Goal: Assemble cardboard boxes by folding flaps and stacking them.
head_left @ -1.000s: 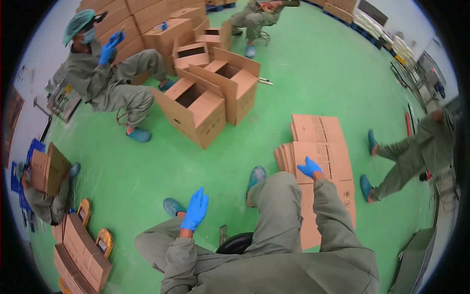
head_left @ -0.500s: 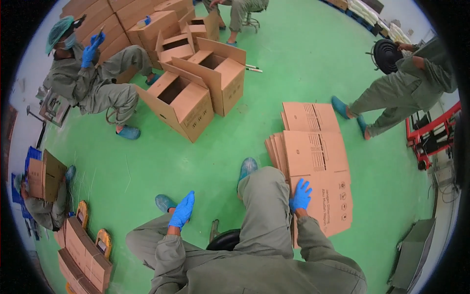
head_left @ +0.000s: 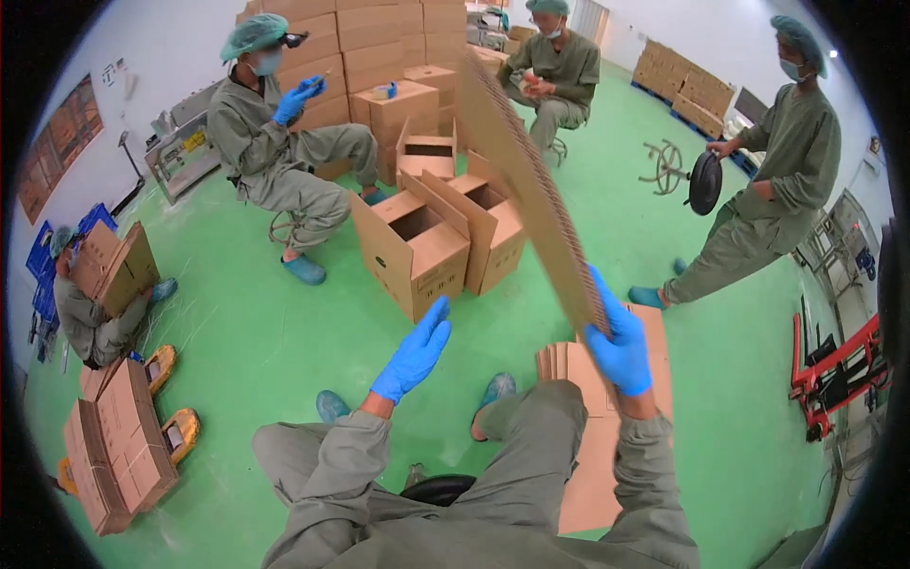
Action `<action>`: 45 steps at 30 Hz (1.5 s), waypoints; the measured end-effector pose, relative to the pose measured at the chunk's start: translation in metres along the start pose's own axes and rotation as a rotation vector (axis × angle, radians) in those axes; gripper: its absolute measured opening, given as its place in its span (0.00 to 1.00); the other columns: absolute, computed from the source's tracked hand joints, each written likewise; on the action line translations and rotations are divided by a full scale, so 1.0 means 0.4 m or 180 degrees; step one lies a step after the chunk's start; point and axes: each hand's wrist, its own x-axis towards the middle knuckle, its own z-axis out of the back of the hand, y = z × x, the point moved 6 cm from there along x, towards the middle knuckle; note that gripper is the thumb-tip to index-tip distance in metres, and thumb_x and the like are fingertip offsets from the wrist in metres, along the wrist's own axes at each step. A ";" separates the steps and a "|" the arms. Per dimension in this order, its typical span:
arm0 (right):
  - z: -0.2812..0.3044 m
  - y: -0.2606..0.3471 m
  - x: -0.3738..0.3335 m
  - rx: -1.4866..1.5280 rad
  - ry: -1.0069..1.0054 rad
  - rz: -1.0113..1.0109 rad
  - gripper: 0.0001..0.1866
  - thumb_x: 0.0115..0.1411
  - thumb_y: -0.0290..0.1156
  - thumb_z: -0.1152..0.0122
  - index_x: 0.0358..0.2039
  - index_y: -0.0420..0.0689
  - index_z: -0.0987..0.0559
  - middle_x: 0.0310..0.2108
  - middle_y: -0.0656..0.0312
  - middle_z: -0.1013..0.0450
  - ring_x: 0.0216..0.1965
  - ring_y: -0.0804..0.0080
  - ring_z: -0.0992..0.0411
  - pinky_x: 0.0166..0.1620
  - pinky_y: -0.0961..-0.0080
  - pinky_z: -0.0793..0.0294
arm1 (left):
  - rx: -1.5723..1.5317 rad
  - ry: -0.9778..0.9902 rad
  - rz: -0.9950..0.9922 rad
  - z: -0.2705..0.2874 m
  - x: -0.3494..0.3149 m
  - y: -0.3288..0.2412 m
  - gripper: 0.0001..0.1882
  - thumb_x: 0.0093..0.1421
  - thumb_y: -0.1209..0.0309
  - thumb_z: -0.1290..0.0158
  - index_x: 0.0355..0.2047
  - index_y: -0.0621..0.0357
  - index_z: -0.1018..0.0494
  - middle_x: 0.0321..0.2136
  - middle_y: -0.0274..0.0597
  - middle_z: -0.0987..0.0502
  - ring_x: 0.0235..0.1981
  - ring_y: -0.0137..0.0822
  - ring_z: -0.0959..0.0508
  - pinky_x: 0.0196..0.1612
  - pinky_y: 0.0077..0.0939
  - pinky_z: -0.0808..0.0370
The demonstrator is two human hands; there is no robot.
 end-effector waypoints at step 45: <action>-0.559 -0.672 0.024 -0.0690 0.0428 -0.1965 0.32 0.55 0.30 0.51 0.63 0.60 0.38 0.50 0.42 0.31 0.50 0.44 0.31 0.53 0.60 0.32 | 0.3045 0.0955 0.1550 -0.175 -0.293 0.298 0.24 0.60 0.51 0.52 0.48 0.56 0.27 0.33 0.58 0.23 0.37 0.56 0.23 0.43 0.48 0.28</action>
